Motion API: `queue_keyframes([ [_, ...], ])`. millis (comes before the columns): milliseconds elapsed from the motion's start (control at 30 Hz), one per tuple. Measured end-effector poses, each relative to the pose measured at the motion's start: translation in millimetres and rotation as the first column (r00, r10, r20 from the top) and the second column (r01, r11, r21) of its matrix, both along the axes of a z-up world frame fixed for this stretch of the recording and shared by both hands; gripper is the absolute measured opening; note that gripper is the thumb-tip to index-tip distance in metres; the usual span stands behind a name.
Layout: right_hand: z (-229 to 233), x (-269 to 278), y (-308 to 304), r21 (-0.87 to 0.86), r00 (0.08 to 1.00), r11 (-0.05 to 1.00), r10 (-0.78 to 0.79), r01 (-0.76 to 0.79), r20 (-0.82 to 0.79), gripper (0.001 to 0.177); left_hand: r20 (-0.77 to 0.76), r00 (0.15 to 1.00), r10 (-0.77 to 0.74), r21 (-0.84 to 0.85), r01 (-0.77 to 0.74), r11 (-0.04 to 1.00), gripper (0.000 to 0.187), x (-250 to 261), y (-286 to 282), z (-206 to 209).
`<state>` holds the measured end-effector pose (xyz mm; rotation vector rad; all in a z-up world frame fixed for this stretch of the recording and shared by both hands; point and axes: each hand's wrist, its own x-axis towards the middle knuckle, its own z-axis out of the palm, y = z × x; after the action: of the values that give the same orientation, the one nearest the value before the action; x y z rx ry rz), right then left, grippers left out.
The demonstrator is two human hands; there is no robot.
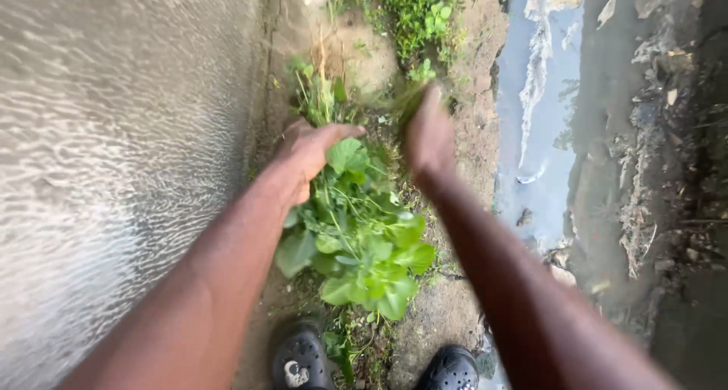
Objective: Picking weeds by hand from a narrow garden patch next to a concrete wall.
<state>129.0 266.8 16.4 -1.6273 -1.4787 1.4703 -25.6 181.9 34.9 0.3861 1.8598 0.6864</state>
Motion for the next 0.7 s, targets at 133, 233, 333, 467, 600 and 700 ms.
queue_keyframes([
  [133,-56.2,-13.0,-85.0,0.434,0.953,0.871,0.108,-0.228,0.283,0.036,0.281,0.955,0.097,0.026,-0.109,0.994,0.095,11.6,-11.8,11.4],
  [233,-16.0,-20.3,-130.7,0.340,0.988,0.936,0.036,-0.086,0.150,0.044,0.190,0.976,0.104,-0.034,-0.100,0.994,0.108,19.0,-28.0,31.4],
  [333,8.7,-14.1,-137.2,0.257,0.994,0.963,0.053,-0.077,0.100,0.047,0.173,0.982,0.076,-0.092,-0.061,0.994,0.112,20.7,-38.0,17.1],
  [467,28.3,2.8,-113.5,-0.002,0.982,0.994,0.106,-0.107,-0.158,0.052,0.050,0.993,0.111,-0.127,-0.104,0.986,0.102,7.8,-37.4,2.8],
  [600,11.0,19.2,-64.5,-0.168,0.996,0.986,-0.013,-0.002,-0.090,0.063,-0.268,0.963,0.010,-0.081,-0.033,0.996,0.054,-1.2,-21.5,3.6],
  [700,-55.4,28.6,-9.1,-0.083,0.940,0.992,-0.061,0.095,0.337,0.096,-0.429,0.901,-0.068,-0.024,0.065,0.998,0.036,-5.0,0.9,4.8],
])
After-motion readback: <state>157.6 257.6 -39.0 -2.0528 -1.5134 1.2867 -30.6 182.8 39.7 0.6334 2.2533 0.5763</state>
